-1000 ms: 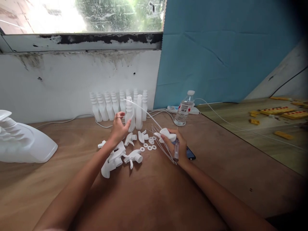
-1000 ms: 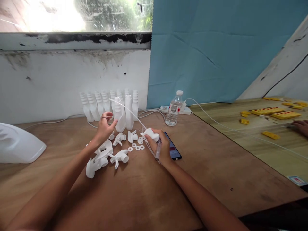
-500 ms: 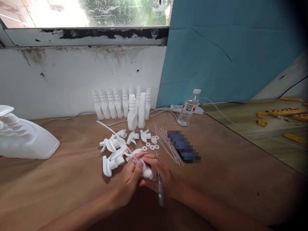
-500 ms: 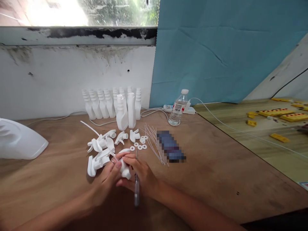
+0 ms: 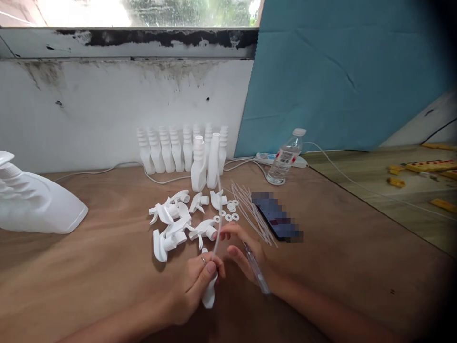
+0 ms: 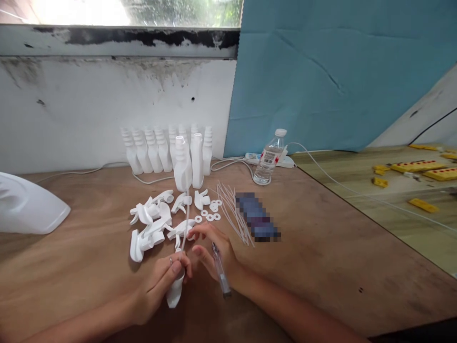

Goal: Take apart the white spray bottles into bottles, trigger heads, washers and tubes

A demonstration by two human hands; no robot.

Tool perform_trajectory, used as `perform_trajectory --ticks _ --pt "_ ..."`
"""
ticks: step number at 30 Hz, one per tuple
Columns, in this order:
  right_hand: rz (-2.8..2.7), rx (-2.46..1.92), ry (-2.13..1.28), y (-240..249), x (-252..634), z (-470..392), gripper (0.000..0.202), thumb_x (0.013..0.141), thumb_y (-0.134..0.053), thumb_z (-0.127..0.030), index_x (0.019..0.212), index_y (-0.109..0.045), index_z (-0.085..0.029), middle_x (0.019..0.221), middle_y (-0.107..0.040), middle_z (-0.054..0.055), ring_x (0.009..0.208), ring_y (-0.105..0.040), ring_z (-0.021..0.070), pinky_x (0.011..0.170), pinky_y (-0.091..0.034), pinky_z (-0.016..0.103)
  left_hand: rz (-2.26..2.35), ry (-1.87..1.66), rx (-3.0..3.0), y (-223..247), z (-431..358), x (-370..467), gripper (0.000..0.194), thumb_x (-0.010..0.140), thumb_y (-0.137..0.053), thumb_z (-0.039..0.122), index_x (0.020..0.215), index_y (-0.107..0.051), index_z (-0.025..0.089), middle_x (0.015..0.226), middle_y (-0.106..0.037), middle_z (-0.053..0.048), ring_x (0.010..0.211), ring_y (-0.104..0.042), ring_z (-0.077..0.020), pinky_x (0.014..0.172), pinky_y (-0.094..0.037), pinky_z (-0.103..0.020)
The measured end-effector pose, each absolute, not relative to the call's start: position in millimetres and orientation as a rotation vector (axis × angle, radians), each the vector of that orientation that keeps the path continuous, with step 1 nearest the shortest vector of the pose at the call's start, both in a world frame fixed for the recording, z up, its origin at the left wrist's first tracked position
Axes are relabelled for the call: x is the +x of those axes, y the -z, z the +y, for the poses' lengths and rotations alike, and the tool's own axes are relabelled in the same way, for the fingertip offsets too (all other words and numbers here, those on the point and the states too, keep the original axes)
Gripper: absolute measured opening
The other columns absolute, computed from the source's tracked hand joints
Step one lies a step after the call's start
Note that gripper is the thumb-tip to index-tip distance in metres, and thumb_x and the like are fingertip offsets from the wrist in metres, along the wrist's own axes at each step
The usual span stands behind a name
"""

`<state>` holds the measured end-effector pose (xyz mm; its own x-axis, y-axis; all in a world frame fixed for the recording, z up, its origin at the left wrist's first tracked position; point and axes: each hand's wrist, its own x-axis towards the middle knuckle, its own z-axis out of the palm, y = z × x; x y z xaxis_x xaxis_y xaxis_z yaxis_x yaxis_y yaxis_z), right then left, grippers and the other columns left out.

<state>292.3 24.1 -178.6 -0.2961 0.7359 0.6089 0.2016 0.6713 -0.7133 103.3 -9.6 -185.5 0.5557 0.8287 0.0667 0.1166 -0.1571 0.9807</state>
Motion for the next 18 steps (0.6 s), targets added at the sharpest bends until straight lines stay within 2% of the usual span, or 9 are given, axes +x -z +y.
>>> perform_trajectory --ticks 4,7,9,11,13,15,18 --pt "-1.812 -0.702 -0.813 182 294 24 0.026 0.097 -0.045 -0.037 0.108 -0.062 -0.021 0.099 -0.068 0.008 0.090 -0.063 0.0198 0.083 -0.051 0.035 0.822 -0.748 1.681 191 -10 103 0.041 0.099 -0.031 0.048 0.077 -0.050 0.019 0.068 -0.048 0.000 0.063 -0.046 -0.0138 0.063 -0.036 -0.026" --pt "-1.772 -0.559 -0.960 180 292 20 0.019 0.096 -0.048 -0.029 0.106 -0.063 -0.023 0.100 -0.070 0.008 0.094 -0.065 0.0202 0.086 -0.051 0.038 0.819 -0.788 1.655 194 -7 102 0.042 0.099 -0.034 0.047 0.069 -0.044 0.018 0.062 -0.044 0.001 0.059 -0.042 -0.0128 0.060 -0.033 -0.026" --pt "-1.692 -0.540 -1.152 177 290 16 0.018 0.096 -0.049 -0.030 0.100 -0.064 -0.021 0.099 -0.071 0.009 0.084 -0.065 0.0179 0.076 -0.052 0.034 0.829 -0.790 1.639 192 -4 102 0.042 0.098 -0.037 0.048 0.070 -0.047 0.018 0.061 -0.041 0.001 0.058 -0.039 -0.0124 0.058 -0.032 -0.026" --pt "-1.526 -0.570 -1.390 175 287 13 0.020 0.095 -0.051 -0.034 0.090 -0.063 -0.019 0.091 -0.070 0.009 0.067 -0.058 0.0134 0.059 -0.048 0.027 0.823 -0.770 1.632 189 -2 103 0.043 0.097 -0.037 0.050 0.074 -0.052 0.017 0.063 -0.041 0.001 0.059 -0.038 -0.0124 0.059 -0.031 -0.026" --pt "-1.324 -0.566 -1.626 176 283 11 0.024 0.093 -0.054 -0.039 0.081 -0.059 -0.018 0.074 -0.064 0.005 0.056 -0.049 0.0104 0.051 -0.041 0.024 0.788 -0.751 1.627 186 0 104 0.044 0.096 -0.038 0.050 0.074 -0.054 0.017 0.063 -0.041 0.001 0.059 -0.039 -0.0123 0.058 -0.032 -0.026" --pt "-1.161 -0.518 -1.801 179 281 11 0.027 0.091 -0.057 -0.041 0.077 -0.055 -0.018 0.061 -0.051 -0.001 0.053 -0.043 0.0094 0.051 -0.042 0.024 0.746 -0.728 1.627 184 -1 105 0.044 0.096 -0.038 0.049 0.071 -0.052 0.016 0.061 -0.041 0.002 0.057 -0.039 -0.0116 0.057 -0.031 -0.025" --pt "-1.108 -0.495 -1.879 183 281 12 0.028 0.090 -0.059 -0.039 0.072 -0.054 -0.017 0.060 -0.040 -0.004 0.053 -0.043 0.0094 0.053 -0.045 0.025 0.729 -0.697 1.656 184 -2 106 0.041 0.096 -0.039 0.045 0.070 -0.052 0.016 0.060 -0.040 0.002 0.057 -0.038 -0.0108 0.057 -0.031 -0.024"
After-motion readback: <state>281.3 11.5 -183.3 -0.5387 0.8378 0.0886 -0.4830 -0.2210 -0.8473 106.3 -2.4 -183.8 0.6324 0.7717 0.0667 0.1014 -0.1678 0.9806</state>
